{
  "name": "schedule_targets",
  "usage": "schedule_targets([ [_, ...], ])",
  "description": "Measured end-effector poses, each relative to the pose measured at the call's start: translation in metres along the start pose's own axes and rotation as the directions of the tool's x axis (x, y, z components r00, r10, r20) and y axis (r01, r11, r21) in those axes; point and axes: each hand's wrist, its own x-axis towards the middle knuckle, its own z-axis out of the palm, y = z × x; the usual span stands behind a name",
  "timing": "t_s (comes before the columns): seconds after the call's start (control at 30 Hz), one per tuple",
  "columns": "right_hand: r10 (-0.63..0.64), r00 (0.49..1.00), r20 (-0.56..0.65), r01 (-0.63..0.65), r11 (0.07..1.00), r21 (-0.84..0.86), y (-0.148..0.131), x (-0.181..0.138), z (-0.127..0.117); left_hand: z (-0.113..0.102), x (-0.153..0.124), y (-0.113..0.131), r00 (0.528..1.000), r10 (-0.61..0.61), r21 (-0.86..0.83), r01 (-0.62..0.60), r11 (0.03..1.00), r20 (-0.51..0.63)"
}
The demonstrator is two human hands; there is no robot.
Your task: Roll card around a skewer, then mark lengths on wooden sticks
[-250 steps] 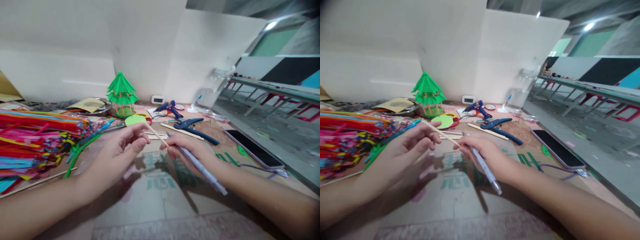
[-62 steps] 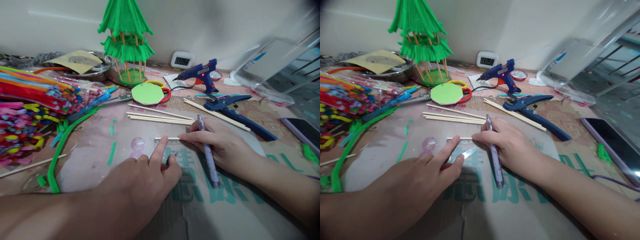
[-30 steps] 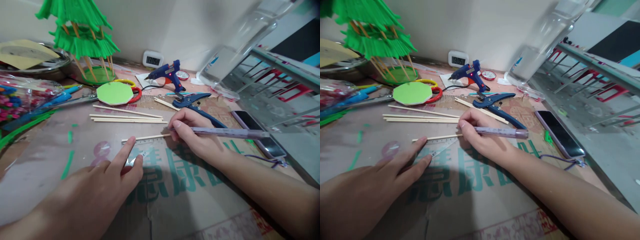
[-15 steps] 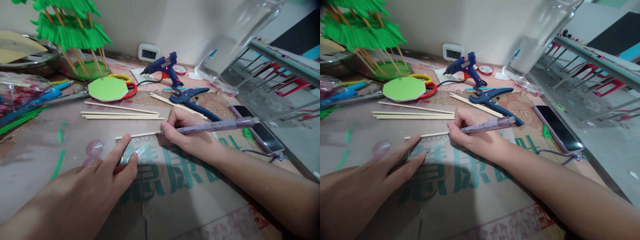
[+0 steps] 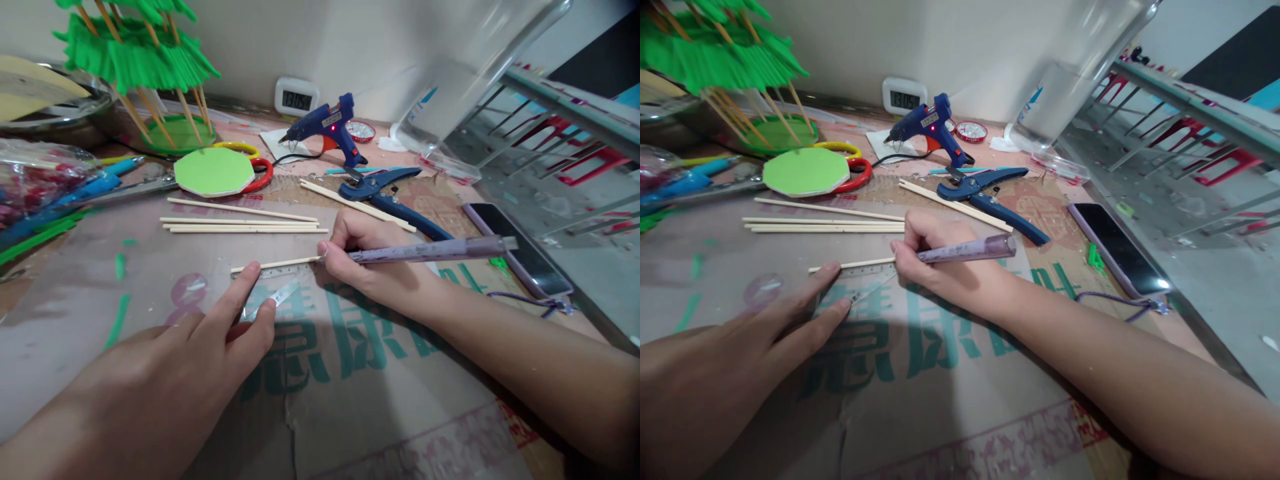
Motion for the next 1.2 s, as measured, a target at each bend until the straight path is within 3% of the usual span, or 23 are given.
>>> schedule_targets([
  [0.17, 0.033, 0.999, 0.018, -0.032, 0.998, -0.057, -0.002, -0.001, -0.001, 0.002, 0.003, -0.001, 0.999, 0.005, -0.045, -0.007, 0.999, -0.051],
  [0.37, 0.068, 0.997, 0.025, -0.068, 0.997, -0.02, -0.002, -0.002, -0.001, -0.003, 0.003, 0.001, 1.0, 0.028, 0.032, -0.028, 0.999, 0.014],
  [0.6, 0.02, 1.0, 0.013, -0.019, 0.999, -0.033, -0.002, -0.001, -0.001, -0.006, 0.003, 0.0, 0.999, 0.009, 0.076, -0.012, 0.997, 0.032],
  [0.8, 0.043, 0.999, 0.018, -0.042, 0.999, -0.012, -0.003, -0.001, -0.001, -0.003, 0.002, 0.0, 1.0, 0.02, 0.008, -0.02, 1.0, -0.02],
  [0.97, 0.026, 1.0, 0.014, -0.026, 1.0, -0.001, -0.003, -0.001, -0.001, 0.0, 0.002, 0.0, 1.0, -0.012, -0.001, 0.012, 1.0, 0.008],
  [1.1, 0.049, 0.999, 0.011, -0.049, 0.999, -0.004, -0.003, -0.001, -0.001, 0.007, 0.001, -0.001, 0.993, -0.003, -0.12, -0.011, 0.993, -0.12],
  [1.2, 0.065, 0.998, 0.006, -0.065, 0.998, -0.008, -0.002, -0.001, 0.0, 0.013, -0.001, -0.004, 0.993, -0.029, -0.178, 0.008, 0.984, -0.116],
])
